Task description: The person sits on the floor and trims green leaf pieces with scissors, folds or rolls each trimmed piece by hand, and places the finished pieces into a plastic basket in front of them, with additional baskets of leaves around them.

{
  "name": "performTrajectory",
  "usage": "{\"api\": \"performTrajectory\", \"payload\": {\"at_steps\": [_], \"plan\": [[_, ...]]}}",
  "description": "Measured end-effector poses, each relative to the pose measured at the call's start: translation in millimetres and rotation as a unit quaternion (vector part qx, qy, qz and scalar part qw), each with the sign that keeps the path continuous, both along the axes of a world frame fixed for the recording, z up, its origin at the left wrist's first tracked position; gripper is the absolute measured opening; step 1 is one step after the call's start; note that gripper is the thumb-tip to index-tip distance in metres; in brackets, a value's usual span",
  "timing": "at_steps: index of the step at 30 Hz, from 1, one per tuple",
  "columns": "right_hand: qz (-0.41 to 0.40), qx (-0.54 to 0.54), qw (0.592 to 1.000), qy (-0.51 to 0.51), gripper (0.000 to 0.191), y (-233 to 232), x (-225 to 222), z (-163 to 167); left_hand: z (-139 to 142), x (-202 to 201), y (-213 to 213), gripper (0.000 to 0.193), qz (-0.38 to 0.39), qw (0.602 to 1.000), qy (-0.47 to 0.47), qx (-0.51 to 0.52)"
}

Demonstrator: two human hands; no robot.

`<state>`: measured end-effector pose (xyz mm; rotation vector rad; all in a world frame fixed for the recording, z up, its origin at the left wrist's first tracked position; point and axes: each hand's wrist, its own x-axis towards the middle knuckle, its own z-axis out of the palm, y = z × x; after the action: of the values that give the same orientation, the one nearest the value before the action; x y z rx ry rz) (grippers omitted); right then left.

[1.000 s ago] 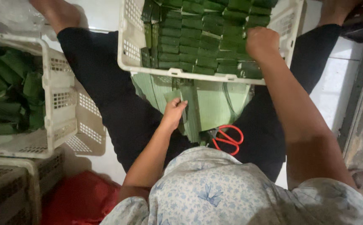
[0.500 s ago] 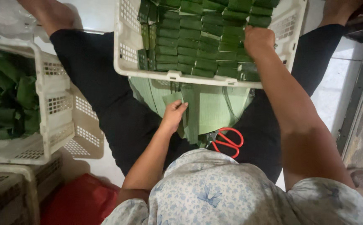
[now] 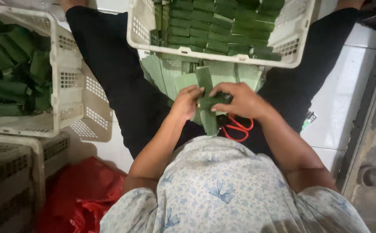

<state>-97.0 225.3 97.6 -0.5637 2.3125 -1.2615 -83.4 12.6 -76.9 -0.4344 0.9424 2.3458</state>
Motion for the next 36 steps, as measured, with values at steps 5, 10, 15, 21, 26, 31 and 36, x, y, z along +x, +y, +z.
{"api": "performTrajectory", "payload": {"at_steps": [5,10,15,21,26,31,36], "plan": [[-0.06,-0.014,0.994,0.088,0.032,-8,17,-21,37,11,0,0.026,-0.043,0.999,-0.01,-0.003],[-0.116,0.0,0.954,0.275,0.029,1,37,-45,70,22,3,0.029,-0.077,0.993,0.039,-0.082],[-0.239,0.027,0.933,0.269,0.028,6,83,-57,76,22,-5,0.029,-0.028,0.998,0.023,-0.057],[-0.085,0.014,0.905,0.416,0.037,9,115,-51,58,32,3,0.027,-0.049,0.992,0.039,-0.111],[-0.204,0.001,0.929,0.31,0.023,7,103,-52,55,52,15,0.021,-0.092,0.986,0.089,-0.105],[-0.277,-0.023,0.944,0.178,0.023,-1,95,-47,63,70,10,0.024,-0.101,0.967,0.208,-0.104],[-0.228,-0.01,0.947,0.224,0.037,-9,99,-23,74,67,8,0.025,-0.102,0.984,0.107,-0.1]]}}
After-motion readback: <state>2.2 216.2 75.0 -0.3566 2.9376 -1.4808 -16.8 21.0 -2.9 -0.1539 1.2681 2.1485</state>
